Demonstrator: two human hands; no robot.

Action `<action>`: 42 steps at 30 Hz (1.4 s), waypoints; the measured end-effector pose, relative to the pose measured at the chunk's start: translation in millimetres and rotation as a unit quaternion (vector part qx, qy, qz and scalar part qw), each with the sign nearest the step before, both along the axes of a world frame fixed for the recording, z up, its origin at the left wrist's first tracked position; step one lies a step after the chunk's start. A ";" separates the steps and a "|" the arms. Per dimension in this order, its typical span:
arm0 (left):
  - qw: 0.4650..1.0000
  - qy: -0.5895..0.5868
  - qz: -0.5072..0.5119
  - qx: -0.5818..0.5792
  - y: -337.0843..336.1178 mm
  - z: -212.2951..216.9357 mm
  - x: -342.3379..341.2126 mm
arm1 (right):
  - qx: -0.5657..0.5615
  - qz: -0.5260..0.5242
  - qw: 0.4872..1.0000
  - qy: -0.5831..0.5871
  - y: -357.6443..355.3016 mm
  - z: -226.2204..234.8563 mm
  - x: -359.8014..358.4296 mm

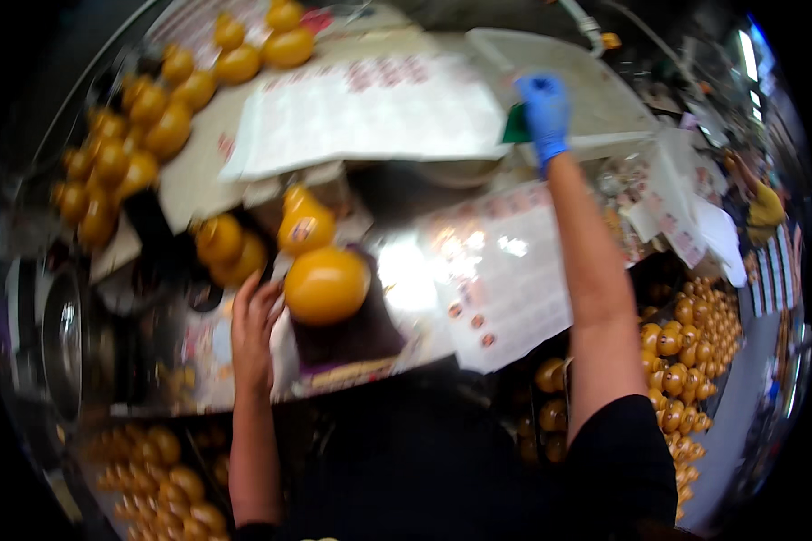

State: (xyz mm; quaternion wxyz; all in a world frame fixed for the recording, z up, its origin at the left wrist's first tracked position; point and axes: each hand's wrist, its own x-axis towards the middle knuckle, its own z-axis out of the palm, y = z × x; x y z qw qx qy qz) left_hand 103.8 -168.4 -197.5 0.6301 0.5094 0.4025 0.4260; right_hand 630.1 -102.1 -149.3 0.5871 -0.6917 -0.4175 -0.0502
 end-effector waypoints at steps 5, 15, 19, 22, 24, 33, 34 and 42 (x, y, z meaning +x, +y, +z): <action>1.000 0.005 -0.008 0.009 -9.3 1.2 -2.9 | -0.083 0.388 0.917 0.033 -48.5 87.3 -115.9; 0.996 -0.011 -0.060 0.059 -4.8 14.0 6.5 | -0.403 0.570 0.617 -0.364 -66.9 110.8 -303.7; 0.993 -0.026 -0.095 0.063 -7.4 33.4 23.5 | -0.345 0.550 0.677 -0.346 -45.5 90.3 -316.0; 0.995 -0.016 -0.094 0.035 1.6 32.4 30.2 | -0.189 0.437 0.842 -0.253 -45.3 62.3 -304.6; 0.995 -0.013 -0.098 0.017 6.3 36.5 33.3 | -0.185 0.364 0.913 -0.026 -67.5 54.5 -290.5; 0.992 -0.052 -0.118 -0.006 7.2 18.3 27.5 | -0.325 0.354 0.839 0.254 -122.3 -23.4 -288.7; 0.992 -0.053 -0.116 -0.008 8.1 16.8 26.8 | -0.318 0.358 0.837 0.266 -118.9 -25.8 -288.5; 0.990 -0.068 -0.125 -0.015 5.3 11.5 24.4 | -0.273 0.364 0.842 0.289 -114.7 -33.5 -290.1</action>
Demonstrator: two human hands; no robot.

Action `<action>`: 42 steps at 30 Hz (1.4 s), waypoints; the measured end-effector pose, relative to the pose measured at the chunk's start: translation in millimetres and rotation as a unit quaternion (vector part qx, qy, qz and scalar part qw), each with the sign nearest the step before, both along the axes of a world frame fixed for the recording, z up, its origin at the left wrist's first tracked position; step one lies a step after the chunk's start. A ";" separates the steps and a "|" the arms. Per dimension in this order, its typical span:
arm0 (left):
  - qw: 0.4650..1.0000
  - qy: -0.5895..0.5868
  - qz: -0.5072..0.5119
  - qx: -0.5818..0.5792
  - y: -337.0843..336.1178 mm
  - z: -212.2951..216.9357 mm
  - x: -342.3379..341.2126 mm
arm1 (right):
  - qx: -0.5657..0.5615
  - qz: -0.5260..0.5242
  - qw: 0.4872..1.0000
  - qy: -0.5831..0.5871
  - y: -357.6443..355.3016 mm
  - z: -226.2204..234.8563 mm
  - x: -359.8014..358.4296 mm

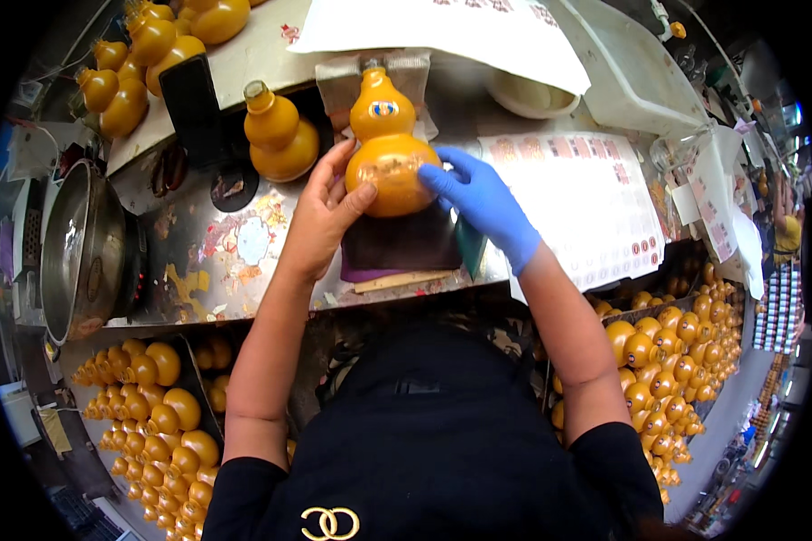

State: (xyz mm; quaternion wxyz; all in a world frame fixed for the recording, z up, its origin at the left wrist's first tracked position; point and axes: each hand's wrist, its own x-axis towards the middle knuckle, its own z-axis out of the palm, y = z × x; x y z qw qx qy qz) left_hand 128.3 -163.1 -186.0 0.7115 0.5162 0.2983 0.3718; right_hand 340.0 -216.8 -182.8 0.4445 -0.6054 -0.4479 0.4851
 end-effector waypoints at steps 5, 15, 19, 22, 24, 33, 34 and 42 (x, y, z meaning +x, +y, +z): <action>1.000 -0.003 -0.006 -0.007 0.3 2.4 0.8 | -0.008 0.000 1.000 0.026 -2.9 2.1 -1.7; 1.000 0.002 -0.010 -0.009 4.3 3.1 -3.2 | 0.017 0.023 0.999 0.044 -6.1 2.9 0.5; 0.999 0.038 -0.010 0.014 4.4 4.0 -2.0 | 0.001 0.018 1.000 0.017 -3.7 -1.4 0.3; 0.999 0.034 -0.013 0.010 4.0 5.3 -2.2 | -0.022 0.032 0.999 0.017 -2.1 1.3 1.9; 0.999 0.029 -0.012 0.006 4.5 3.4 -3.0 | -0.004 0.025 0.999 0.041 -3.9 0.9 0.4; 0.998 0.039 -0.028 0.033 6.3 3.7 -5.7 | 0.024 0.039 0.999 0.021 -4.3 -15.7 6.5; 0.998 0.038 -0.030 0.034 7.2 3.1 -6.4 | 0.023 0.039 0.999 0.023 -4.5 -14.8 6.2; 0.997 0.047 -0.030 0.044 8.4 0.5 -6.8 | 0.038 0.041 0.998 0.009 -6.1 -18.6 5.6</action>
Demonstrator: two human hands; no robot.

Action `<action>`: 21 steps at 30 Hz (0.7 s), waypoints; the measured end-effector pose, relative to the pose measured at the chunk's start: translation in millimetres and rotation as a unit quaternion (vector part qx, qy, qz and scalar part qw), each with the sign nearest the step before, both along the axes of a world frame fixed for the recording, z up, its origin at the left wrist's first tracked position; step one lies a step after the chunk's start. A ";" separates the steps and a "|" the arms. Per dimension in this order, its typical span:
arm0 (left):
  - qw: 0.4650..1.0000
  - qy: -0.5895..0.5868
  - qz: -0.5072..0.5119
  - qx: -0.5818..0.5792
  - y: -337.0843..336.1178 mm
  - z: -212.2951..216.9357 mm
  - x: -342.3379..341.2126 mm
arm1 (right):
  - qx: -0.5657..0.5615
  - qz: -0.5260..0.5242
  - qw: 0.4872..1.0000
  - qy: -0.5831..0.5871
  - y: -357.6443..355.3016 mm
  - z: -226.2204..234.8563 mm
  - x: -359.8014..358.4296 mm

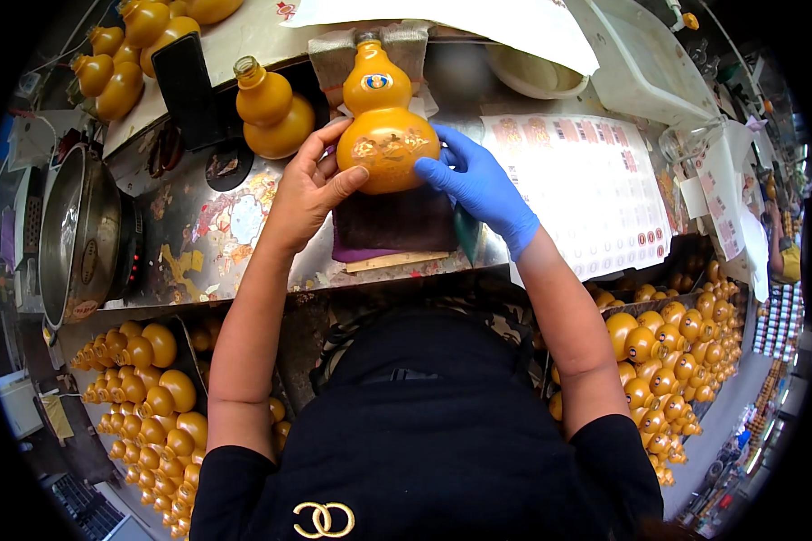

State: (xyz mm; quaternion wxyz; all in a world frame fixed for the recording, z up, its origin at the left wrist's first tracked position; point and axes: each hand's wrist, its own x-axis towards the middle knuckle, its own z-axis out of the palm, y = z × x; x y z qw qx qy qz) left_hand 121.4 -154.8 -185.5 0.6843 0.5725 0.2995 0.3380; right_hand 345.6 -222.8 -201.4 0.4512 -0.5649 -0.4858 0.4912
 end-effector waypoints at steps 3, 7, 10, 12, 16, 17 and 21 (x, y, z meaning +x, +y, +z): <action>1.000 0.000 0.001 -0.004 -0.6 3.0 1.6 | 0.000 0.003 1.000 0.020 0.1 -1.6 1.2; 1.000 -0.017 0.003 -0.016 -0.6 1.7 0.9 | -0.013 -0.009 0.999 0.050 -0.7 -0.1 -2.3; 1.000 0.010 0.018 -0.024 -2.6 5.5 4.6 | -0.018 -0.014 0.999 0.044 -1.4 2.6 -3.7; 0.999 0.004 0.019 -0.025 -3.4 5.0 3.9 | -0.017 -0.014 0.999 0.031 -1.9 2.8 -4.6; 0.999 -0.001 0.015 -0.028 -3.3 6.3 3.9 | -0.013 -0.021 0.999 0.044 -2.4 7.0 -7.8; 1.000 -0.002 0.014 -0.023 -2.1 5.7 3.9 | -0.008 -0.025 0.998 0.050 -2.3 8.3 -8.7; 1.000 -0.008 0.015 -0.015 -1.1 0.8 3.0 | -0.011 -0.023 0.999 0.033 -2.3 4.6 -8.0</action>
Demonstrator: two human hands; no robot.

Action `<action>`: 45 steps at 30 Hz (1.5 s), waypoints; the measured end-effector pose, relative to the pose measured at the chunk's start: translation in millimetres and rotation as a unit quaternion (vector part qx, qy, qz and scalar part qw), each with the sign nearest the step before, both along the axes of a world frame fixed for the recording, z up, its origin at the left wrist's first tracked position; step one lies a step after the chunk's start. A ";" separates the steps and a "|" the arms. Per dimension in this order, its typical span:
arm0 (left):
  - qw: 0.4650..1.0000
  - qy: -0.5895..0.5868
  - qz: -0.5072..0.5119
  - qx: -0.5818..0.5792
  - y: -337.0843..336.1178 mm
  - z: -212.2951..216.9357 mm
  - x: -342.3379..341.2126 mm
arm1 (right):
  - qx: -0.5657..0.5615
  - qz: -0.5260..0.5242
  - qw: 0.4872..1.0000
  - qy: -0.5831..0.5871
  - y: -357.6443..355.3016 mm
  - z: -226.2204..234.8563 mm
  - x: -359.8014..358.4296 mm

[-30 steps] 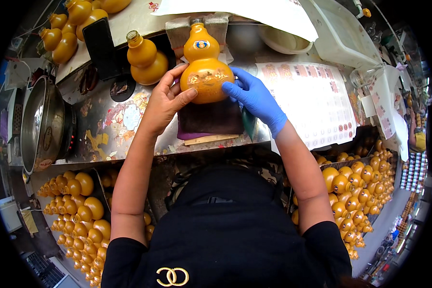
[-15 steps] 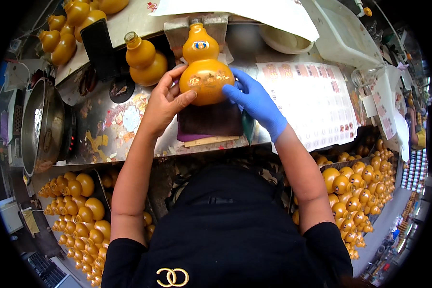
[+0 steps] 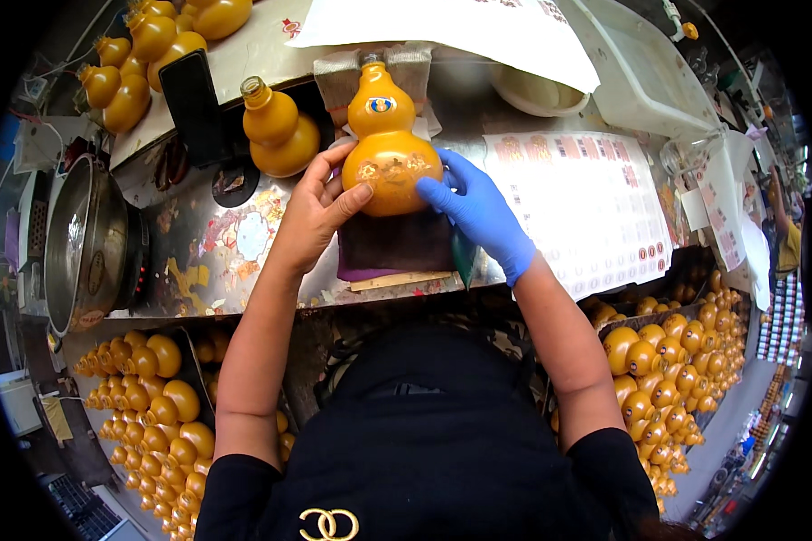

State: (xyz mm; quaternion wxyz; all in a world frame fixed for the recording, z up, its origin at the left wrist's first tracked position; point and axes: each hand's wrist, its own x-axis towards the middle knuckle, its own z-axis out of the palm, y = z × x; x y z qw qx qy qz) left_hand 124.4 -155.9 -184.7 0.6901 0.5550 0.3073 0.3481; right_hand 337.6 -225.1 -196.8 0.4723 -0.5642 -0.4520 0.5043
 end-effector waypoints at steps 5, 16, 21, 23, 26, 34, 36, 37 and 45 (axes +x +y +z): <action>1.000 -0.021 0.002 -0.023 1.6 -1.1 0.2 | -0.005 0.003 1.000 0.029 1.3 9.2 1.0; 1.000 0.004 0.002 0.003 1.6 -6.4 0.3 | -0.029 -0.005 0.999 0.023 2.6 6.4 0.3; 1.000 0.007 -0.010 0.017 3.3 -7.2 -0.2 | -0.036 0.000 0.999 0.035 2.4 8.1 1.3; 0.999 0.020 -0.021 0.030 4.8 -8.0 -1.6 | -0.051 -0.035 0.993 0.098 -1.2 -0.5 5.1; 1.000 0.010 -0.015 0.011 7.4 -11.9 -5.6 | -0.076 -0.164 0.918 0.352 -18.5 -7.0 11.5; 0.986 0.098 0.021 0.136 -4.5 -9.1 9.3 | 0.093 -0.126 0.985 0.067 -53.2 43.3 -43.5; 0.984 0.112 0.012 0.140 -5.9 -9.0 10.7 | 0.155 -0.096 0.974 -0.133 -45.8 33.5 -50.9; 0.984 0.111 0.008 0.140 -5.3 -9.2 10.5 | 0.138 -0.085 0.967 -0.195 -43.3 33.1 -52.4; 0.986 0.122 -0.018 0.112 -6.8 -1.1 10.4 | 0.138 -0.144 0.977 -0.069 -45.6 3.7 -27.9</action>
